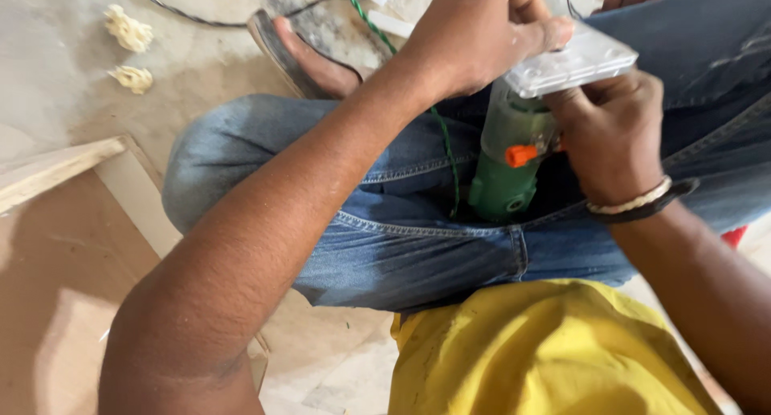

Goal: The person assembles a compact router by attaching the clear plastic baseplate and adjusting the cutting bit using pliers and small screws while sitting on the floor.

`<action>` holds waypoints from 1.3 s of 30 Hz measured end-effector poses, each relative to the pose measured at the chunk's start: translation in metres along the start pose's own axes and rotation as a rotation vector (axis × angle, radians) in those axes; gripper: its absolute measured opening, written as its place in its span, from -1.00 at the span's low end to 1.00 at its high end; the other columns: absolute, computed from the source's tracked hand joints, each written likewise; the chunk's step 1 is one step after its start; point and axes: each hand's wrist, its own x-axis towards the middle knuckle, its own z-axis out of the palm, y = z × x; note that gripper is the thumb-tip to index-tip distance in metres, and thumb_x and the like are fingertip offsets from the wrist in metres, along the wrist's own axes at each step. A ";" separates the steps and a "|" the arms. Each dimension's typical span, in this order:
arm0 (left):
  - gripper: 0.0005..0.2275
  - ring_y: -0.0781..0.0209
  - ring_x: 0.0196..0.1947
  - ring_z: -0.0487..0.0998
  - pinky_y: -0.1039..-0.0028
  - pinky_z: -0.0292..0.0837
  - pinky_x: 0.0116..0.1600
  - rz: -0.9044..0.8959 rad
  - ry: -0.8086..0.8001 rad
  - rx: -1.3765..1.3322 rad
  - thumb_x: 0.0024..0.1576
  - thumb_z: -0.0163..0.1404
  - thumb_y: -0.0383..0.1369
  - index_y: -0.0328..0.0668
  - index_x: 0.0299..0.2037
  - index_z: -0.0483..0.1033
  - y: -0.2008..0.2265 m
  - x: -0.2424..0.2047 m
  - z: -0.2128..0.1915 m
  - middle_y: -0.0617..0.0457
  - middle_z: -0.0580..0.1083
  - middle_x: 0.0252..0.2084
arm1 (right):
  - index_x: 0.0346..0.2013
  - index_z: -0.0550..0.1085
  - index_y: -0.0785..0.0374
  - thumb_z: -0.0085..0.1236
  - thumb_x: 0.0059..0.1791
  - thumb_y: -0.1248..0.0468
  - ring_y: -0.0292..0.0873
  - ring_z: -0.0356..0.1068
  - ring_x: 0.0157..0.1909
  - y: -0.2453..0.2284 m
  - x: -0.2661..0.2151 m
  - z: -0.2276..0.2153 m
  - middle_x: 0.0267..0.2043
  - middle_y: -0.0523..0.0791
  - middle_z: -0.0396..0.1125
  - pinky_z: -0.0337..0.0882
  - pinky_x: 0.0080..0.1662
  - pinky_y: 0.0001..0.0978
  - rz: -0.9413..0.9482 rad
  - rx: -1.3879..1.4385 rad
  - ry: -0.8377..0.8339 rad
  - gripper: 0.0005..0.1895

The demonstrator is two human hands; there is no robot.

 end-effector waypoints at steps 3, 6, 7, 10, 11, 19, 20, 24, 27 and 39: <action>-0.78 0.44 -0.58 0.63 0.51 0.53 -0.43 0.025 0.009 -0.017 0.12 0.19 -0.10 -0.02 -0.37 0.70 -0.010 0.000 0.009 0.21 0.64 -0.50 | -0.04 0.56 0.38 0.21 0.15 0.34 -0.41 0.44 -0.22 -0.012 0.002 0.003 -0.17 -0.17 0.49 0.45 -0.19 -0.57 0.099 0.088 -0.017 -0.85; -0.78 0.46 -0.61 0.65 0.54 0.57 -0.46 -0.032 0.020 0.014 0.11 0.15 -0.07 0.03 -0.36 0.70 -0.018 0.000 0.021 0.22 0.64 -0.52 | -0.05 0.53 0.38 0.23 0.10 0.35 -0.41 0.50 -0.17 -0.020 0.002 0.009 -0.14 -0.15 0.51 0.52 -0.12 -0.58 0.119 0.096 -0.056 -0.83; -0.77 0.46 -0.63 0.65 0.55 0.57 -0.48 -0.070 0.020 0.038 0.10 0.14 -0.06 0.04 -0.36 0.70 -0.020 0.002 0.024 0.21 0.63 -0.54 | -0.03 0.54 0.39 0.25 0.13 0.35 -0.38 0.51 -0.15 -0.021 0.002 0.010 -0.11 -0.12 0.51 0.53 -0.11 -0.56 0.128 0.078 -0.069 -0.83; -0.75 0.46 -0.65 0.64 0.56 0.56 -0.52 -0.013 0.077 0.078 0.08 0.15 -0.05 -0.01 -0.37 0.69 -0.028 0.006 0.031 0.19 0.62 -0.57 | -0.01 0.55 0.40 0.27 0.14 0.35 -0.36 0.51 -0.13 -0.017 0.001 0.014 -0.09 -0.10 0.52 0.52 -0.11 -0.53 0.149 0.086 -0.080 -0.82; -0.76 0.47 -0.65 0.64 0.56 0.54 -0.51 0.006 0.093 0.068 0.08 0.15 -0.06 -0.01 -0.36 0.69 -0.031 0.006 0.034 0.20 0.63 -0.57 | -0.02 0.55 0.40 0.27 0.14 0.35 -0.36 0.51 -0.14 -0.016 0.000 0.013 -0.09 -0.10 0.52 0.52 -0.13 -0.53 0.156 0.100 -0.075 -0.82; -0.76 0.52 -0.62 0.63 0.56 0.48 -0.45 0.027 0.070 0.078 0.15 0.12 -0.04 0.05 -0.32 0.69 -0.033 0.012 0.050 0.26 0.61 -0.55 | -0.08 0.52 0.39 0.09 0.21 0.24 -0.40 0.32 -0.27 -0.009 -0.020 0.017 -0.23 -0.23 0.36 0.34 -0.19 -0.56 0.030 -0.028 0.007 -0.79; -0.76 0.53 -0.64 0.63 0.57 0.48 -0.48 0.038 0.084 0.061 0.14 0.12 -0.05 0.03 -0.33 0.68 -0.033 0.011 0.050 0.26 0.61 -0.57 | -0.10 0.50 0.36 0.06 0.21 0.19 -0.42 0.24 -0.32 -0.011 -0.023 0.018 -0.28 -0.28 0.29 0.27 -0.26 -0.58 0.024 -0.044 0.023 -0.76; -0.77 0.55 -0.68 0.62 0.59 0.46 -0.54 0.082 0.166 0.059 0.09 0.12 -0.07 0.01 -0.36 0.68 -0.034 0.010 0.043 0.25 0.60 -0.63 | 0.08 0.41 0.41 -0.06 0.21 0.13 -0.43 0.18 -0.14 -0.017 -0.022 0.021 -0.10 -0.31 0.21 0.25 -0.10 -0.57 -0.053 -0.026 -0.128 -0.64; -0.76 0.52 -0.68 0.62 0.57 0.46 -0.53 0.070 0.156 0.065 0.07 0.14 -0.07 0.01 -0.37 0.69 -0.031 0.007 0.042 0.24 0.60 -0.62 | 0.04 0.45 0.40 -0.04 0.22 0.09 -0.40 0.15 -0.23 -0.018 -0.025 0.019 -0.21 -0.27 0.22 0.20 -0.17 -0.53 0.045 -0.038 -0.123 -0.62; -0.80 0.47 -0.66 0.60 0.54 0.49 -0.53 0.031 0.119 -0.043 0.06 0.20 -0.13 -0.01 -0.47 0.68 -0.026 -0.002 0.022 0.26 0.61 -0.60 | 0.06 0.49 0.38 0.07 0.34 0.08 -0.37 0.34 -0.10 0.008 -0.034 0.023 -0.04 -0.14 0.36 0.35 -0.06 -0.55 -0.247 -0.132 0.008 -0.64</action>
